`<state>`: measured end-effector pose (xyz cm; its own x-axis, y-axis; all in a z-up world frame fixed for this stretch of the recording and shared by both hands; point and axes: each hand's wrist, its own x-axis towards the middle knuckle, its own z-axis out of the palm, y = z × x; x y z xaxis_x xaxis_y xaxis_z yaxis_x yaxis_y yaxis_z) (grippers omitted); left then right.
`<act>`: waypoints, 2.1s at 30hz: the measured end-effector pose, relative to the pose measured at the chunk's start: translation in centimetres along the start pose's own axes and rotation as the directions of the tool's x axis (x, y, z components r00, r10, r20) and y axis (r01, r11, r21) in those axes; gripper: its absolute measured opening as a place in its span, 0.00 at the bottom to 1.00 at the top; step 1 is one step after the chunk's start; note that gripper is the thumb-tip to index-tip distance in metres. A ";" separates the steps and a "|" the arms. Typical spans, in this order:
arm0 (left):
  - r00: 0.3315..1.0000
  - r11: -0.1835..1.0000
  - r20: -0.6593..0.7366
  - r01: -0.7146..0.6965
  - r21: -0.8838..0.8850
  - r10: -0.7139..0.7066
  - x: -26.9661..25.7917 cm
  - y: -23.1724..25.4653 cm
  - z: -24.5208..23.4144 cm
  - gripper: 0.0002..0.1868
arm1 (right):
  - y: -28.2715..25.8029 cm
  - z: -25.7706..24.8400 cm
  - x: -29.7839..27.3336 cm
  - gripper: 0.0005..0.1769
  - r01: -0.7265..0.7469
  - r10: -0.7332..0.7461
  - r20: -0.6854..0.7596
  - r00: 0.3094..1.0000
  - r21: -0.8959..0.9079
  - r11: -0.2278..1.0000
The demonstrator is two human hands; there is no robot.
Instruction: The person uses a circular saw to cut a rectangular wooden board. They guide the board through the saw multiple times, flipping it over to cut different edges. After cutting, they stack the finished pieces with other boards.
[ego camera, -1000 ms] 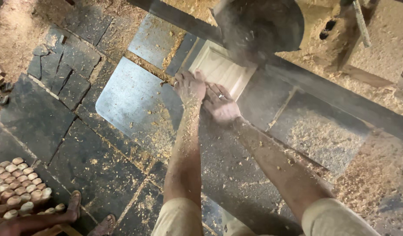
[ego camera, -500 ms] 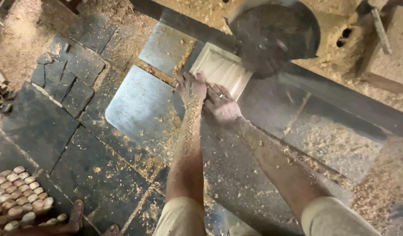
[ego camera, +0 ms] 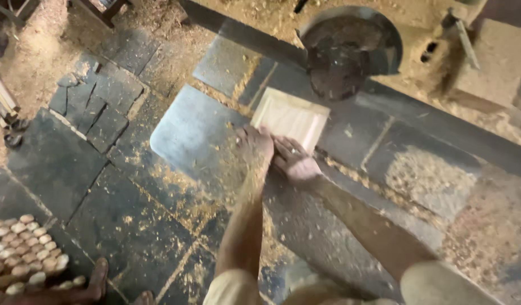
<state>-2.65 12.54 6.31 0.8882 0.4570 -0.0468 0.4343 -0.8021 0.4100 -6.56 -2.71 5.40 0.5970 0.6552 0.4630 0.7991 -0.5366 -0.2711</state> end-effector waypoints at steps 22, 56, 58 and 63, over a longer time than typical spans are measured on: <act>0.792 0.832 0.258 -0.543 -0.113 0.552 -20.4 0.0 2.0 0.35 | 4.2 -8.2 -20.0 0.26 -0.696 0.697 -0.020 0.717 -0.067 0.715; 0.833 0.774 -0.014 -0.521 -0.360 0.554 -24.1 1.9 5.0 0.14 | -9.9 -8.9 -23.4 0.38 -0.393 0.393 -0.048 0.918 0.009 0.919; 0.834 0.769 -0.021 -0.517 -0.377 0.551 -24.2 2.1 4.9 0.14 | -9.3 -9.2 -23.3 0.36 -0.361 0.361 -0.034 0.932 0.011 0.932; 0.850 0.798 -0.099 -0.520 -0.303 0.517 -24.5 3.6 5.9 0.09 | -3.8 -12.4 -25.2 0.18 -0.042 0.050 0.145 0.988 -0.061 0.997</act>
<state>-21.95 -3.76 3.56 0.9649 0.0122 0.2622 -0.1611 -0.7613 0.6281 -25.51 -23.72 5.24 0.6404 0.6974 0.3218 0.7677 -0.5949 -0.2383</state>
